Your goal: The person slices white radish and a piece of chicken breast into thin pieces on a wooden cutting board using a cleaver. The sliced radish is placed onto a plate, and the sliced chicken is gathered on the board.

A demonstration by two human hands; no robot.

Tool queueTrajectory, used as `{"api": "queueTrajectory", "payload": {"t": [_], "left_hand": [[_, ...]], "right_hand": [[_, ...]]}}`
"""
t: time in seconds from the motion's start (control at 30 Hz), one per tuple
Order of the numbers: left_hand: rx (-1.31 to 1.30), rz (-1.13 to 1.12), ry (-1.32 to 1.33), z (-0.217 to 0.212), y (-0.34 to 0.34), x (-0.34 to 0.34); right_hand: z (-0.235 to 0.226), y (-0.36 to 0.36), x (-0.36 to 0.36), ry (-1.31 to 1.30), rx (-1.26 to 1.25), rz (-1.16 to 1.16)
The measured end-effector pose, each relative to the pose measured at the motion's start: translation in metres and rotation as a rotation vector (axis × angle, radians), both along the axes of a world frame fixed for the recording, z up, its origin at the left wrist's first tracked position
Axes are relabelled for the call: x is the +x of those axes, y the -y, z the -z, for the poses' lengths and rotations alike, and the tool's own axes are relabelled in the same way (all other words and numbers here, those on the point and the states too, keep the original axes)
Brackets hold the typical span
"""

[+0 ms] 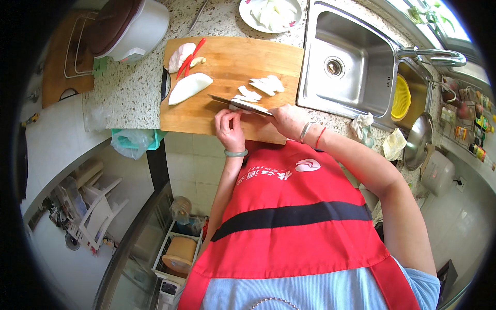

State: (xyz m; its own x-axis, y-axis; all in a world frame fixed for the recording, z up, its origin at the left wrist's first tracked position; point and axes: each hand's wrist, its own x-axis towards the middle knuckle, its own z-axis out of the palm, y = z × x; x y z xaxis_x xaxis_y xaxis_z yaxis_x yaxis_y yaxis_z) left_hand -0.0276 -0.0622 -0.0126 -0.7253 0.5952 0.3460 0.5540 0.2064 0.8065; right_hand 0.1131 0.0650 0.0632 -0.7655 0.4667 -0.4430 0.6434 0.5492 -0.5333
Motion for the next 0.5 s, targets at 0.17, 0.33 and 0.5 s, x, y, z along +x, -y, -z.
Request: {"api": "queueTrajectory", "payload": {"t": [0.17, 0.33, 0.5], "left_hand": [[0.023, -0.004, 0.038, 0.005, 0.0, 0.0], [0.024, -0.021, 0.079, 0.007, 0.0, 0.002], [0.015, 0.004, 0.038, 0.007, 0.002, 0.0]], "right_hand": [[-0.029, -0.011, 0.002, -0.025, 0.019, -0.02], [-0.041, -0.012, 0.013, 0.009, 0.034, -0.113], [-0.05, -0.012, 0.01, 0.082, -0.062, -0.079]]}}
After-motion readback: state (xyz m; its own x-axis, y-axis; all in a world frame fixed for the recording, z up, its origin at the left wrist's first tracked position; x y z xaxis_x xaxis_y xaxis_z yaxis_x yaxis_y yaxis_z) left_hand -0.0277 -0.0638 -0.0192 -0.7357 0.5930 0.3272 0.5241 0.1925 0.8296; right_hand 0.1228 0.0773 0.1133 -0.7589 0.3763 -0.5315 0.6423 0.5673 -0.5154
